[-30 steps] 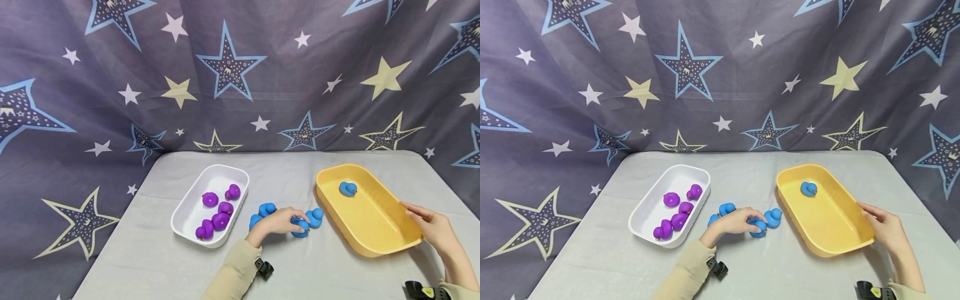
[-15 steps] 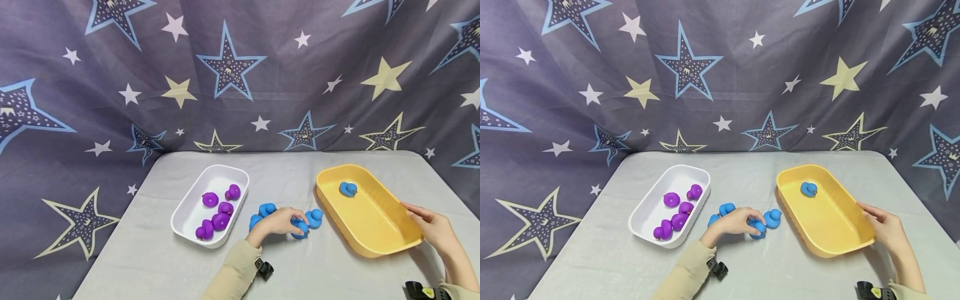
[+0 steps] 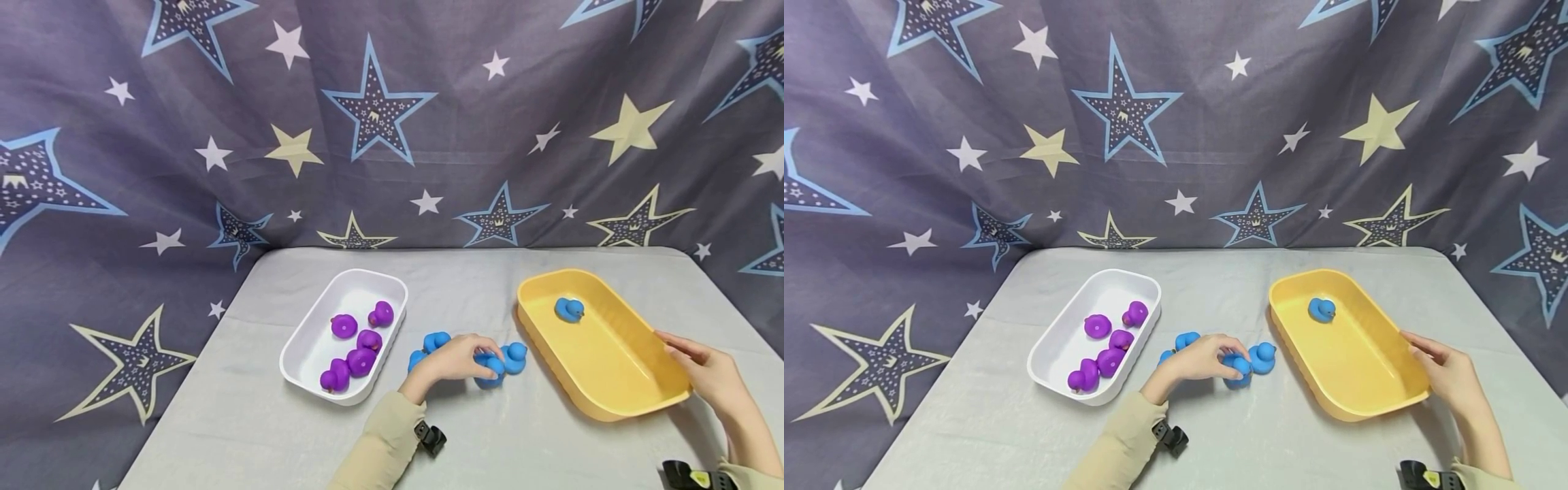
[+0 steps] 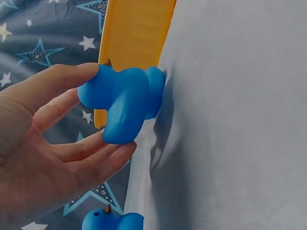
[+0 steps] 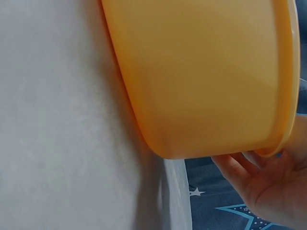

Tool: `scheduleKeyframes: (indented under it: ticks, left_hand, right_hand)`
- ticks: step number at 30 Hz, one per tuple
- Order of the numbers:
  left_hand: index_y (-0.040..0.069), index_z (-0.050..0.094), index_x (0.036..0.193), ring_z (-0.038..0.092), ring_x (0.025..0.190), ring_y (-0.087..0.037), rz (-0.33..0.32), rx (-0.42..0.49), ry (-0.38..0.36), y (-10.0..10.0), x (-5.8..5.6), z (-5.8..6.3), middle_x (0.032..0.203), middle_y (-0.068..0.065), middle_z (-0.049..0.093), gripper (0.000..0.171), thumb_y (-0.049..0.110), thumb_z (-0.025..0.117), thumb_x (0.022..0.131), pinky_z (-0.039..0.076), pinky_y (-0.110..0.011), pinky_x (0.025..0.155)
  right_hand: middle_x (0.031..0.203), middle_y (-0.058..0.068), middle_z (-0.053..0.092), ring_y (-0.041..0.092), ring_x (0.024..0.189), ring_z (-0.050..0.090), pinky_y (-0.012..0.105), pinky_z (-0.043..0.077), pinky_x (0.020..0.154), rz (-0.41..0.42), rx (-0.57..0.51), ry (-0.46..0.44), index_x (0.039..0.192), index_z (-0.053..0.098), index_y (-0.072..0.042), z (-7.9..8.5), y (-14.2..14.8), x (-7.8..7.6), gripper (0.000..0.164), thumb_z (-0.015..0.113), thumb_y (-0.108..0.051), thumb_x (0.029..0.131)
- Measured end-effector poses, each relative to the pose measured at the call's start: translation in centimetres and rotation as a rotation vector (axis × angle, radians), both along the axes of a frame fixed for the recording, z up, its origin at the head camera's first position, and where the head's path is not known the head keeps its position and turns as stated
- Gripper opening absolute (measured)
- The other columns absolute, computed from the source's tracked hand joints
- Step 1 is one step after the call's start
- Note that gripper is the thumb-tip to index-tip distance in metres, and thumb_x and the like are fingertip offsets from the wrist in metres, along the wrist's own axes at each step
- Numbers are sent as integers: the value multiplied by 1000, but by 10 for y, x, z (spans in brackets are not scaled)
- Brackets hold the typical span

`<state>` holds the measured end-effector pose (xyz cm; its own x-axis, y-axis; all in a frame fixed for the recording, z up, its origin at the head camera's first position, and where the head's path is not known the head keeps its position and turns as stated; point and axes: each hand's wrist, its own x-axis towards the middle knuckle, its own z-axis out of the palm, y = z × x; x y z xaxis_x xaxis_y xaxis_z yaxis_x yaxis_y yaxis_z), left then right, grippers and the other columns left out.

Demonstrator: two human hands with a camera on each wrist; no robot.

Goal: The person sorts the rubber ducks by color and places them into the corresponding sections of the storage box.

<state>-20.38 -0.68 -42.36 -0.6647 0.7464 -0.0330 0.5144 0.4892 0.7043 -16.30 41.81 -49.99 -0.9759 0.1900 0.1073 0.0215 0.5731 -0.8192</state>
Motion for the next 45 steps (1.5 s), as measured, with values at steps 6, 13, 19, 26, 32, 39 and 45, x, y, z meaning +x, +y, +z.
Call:
scheduleKeyframes:
  ticks: [6,13,19,26,32,39,45]
  left_hand:
    - [15,64,101,51,91,-1,7,25,34,0,-1,4,97,6,62,25,20,68,77,40,-18,84]
    - [14,63,103,51,92,-2,40,82,96,2,-2,5,99,4,62,27,22,68,78,41,-19,84]
    - [13,63,104,49,92,-4,96,132,93,7,-3,8,99,3,60,28,21,67,78,41,-20,83]
    - [17,63,102,49,92,-4,137,145,91,12,-3,13,99,6,60,26,21,67,77,41,-20,82]
    - [17,63,103,49,92,-4,157,167,97,17,-2,15,100,5,60,24,21,67,79,42,-22,82]
    - [19,63,105,48,90,-3,232,213,63,24,0,15,105,4,57,27,24,67,78,43,-18,76]
    - [18,63,106,48,92,-4,280,270,74,30,2,16,102,3,55,28,23,67,79,45,-21,79]
  right_hand:
    - [90,-42,47,-25,80,40,4,41,60,8,-47,-11,119,58,-16,7,-5,3,35,52,-31,89]
    - [86,-42,45,-25,78,40,5,42,58,-11,-45,-20,115,61,-23,21,-19,10,29,51,-32,89]
    - [86,-42,45,-25,77,40,5,41,59,-16,-37,-26,115,60,-23,26,-24,12,29,51,-33,89]
    - [87,-41,47,-22,77,45,9,44,57,7,-91,-9,116,60,-21,13,-12,6,31,52,-31,88]
    - [87,-41,47,-20,76,47,9,45,57,0,-90,-2,117,60,-21,9,-10,5,31,53,-31,88]
    - [84,-41,47,-21,76,45,6,43,57,-4,-99,11,106,63,-33,28,-28,14,21,53,-29,88]
    - [85,-41,48,-23,78,44,5,41,59,13,-108,26,106,64,-30,33,-31,16,21,53,-25,89]
